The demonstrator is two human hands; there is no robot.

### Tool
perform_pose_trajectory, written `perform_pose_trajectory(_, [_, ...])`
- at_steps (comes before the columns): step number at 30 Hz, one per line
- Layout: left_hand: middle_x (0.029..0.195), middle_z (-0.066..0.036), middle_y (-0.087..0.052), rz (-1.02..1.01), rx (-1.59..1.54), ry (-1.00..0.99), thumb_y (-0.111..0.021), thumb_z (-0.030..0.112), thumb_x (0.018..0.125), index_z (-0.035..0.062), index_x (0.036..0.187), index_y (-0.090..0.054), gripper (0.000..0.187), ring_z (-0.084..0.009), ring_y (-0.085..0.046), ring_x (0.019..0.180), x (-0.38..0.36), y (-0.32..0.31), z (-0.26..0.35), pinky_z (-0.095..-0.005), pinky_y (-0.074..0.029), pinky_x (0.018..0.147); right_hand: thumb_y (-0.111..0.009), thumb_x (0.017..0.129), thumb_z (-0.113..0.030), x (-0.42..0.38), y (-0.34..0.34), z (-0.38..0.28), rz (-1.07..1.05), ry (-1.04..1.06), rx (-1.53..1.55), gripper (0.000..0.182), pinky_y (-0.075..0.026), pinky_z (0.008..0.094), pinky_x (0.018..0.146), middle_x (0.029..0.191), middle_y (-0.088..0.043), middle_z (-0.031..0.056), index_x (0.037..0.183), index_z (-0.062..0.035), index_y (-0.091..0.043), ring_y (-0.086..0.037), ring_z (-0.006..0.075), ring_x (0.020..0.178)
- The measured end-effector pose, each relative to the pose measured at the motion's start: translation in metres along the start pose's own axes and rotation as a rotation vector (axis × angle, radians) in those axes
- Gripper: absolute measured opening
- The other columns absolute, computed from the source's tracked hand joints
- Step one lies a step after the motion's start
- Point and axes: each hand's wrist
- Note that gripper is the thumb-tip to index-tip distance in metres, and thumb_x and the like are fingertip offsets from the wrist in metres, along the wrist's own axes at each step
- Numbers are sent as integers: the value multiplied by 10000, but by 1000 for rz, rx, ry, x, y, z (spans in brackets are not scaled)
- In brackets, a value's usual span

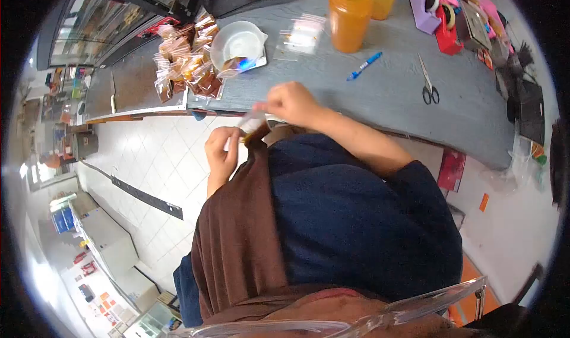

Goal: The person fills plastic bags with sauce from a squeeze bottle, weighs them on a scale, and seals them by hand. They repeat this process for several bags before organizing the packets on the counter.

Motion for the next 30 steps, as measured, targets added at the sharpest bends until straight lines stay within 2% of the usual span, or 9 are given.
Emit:
perform_pose_trajectory(4, [841, -122, -690, 178, 9, 167, -542, 83, 918, -33, 888, -646, 159, -194, -656, 786, 8, 15, -47, -283, -483, 747, -677, 793, -246, 53, -7, 52, 281, 268, -346, 191, -483, 360, 751, 980, -611, 61, 850, -65, -649, -557, 243, 893])
perform_pose_trajectory(7, [852, -112, -689, 288, -71, 285, -552, 102, 922, -37, 919, -652, 171, -167, -648, 806, 15, 13, -94, -278, -483, 752, -667, 775, -172, 84, -17, 88, 72, 210, -371, 240, -478, 344, 843, 1070, -582, 39, 995, -80, -648, -522, 238, 988])
perform_pose_trajectory(15, [975, -97, -668, 416, -417, 569, -512, 150, 968, -65, 1047, -606, 247, -125, -619, 865, 41, 2, -188, -261, -504, 743, -662, 788, -165, 120, -28, 112, 11, 140, -298, 149, -472, 367, 794, 893, -608, 84, 864, -37, -670, -562, 285, 887])
perform_pose_trajectory(18, [1088, -128, -617, 593, -514, 622, -588, 172, 920, -43, 1148, -544, 317, -193, -576, 982, 58, -7, -191, -328, -468, 832, -680, 779, -181, 124, -23, 103, 47, 115, -273, 161, -473, 368, 793, 895, -614, 79, 865, -46, -677, -567, 280, 894])
perform_pose_trajectory(21, [1179, -170, -533, 573, 413, 384, -686, 195, 825, -16, 1215, -482, 488, -292, -471, 1112, 58, -5, -193, -405, -364, 954, -685, 779, -187, 119, -15, 89, 186, 81, -228, 145, -472, 368, 786, 898, -621, 74, 856, -64, -685, -570, 270, 891])
perform_pose_trajectory(22, [1206, -196, -480, 580, 316, 329, -736, 199, 747, -3, 1213, -472, 573, -362, -382, 1171, 61, -8, -188, -453, -260, 1018, -687, 781, -170, 116, -10, 88, 220, 53, -202, 134, -470, 364, 783, 898, -622, 79, 859, -62, -686, -573, 271, 888])
perform_pose_trajectory(25, [1246, -206, -450, 486, 272, 175, -763, 241, 734, -15, 1260, -425, 676, -357, -390, 1169, 75, -35, -156, -464, -277, 1013, -683, 783, -112, 101, -2, 79, 321, -20, -117, 105, -467, 351, 766, 893, -624, 86, 871, -56, -686, -583, 269, 872])
perform_pose_trajectory(28, [1322, -254, -335, 411, 123, 320, -830, 363, 654, -52, 1333, -311, 950, -392, -309, 1221, 84, -70, -145, -478, -254, 1036, -681, 777, -74, 82, 7, 69, 336, -45, -106, 108, -468, 346, 749, 883, -624, 93, 882, -53, -686, -592, 265, 850])
perform_pose_trajectory(30, [1327, -256, -326, 422, 121, 363, -836, 375, 642, -65, 1331, -305, 975, -399, -298, 1226, 92, -81, -149, -482, -252, 1036, -681, 774, -63, 69, 15, 62, 329, -66, -110, 114, -468, 344, 742, 875, -624, 96, 888, -52, -687, -595, 263, 838])
Point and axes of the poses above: each hand's wrist, its own x-axis towards the middle knuckle, its own y-axis out of the back of the hand, z = x × y
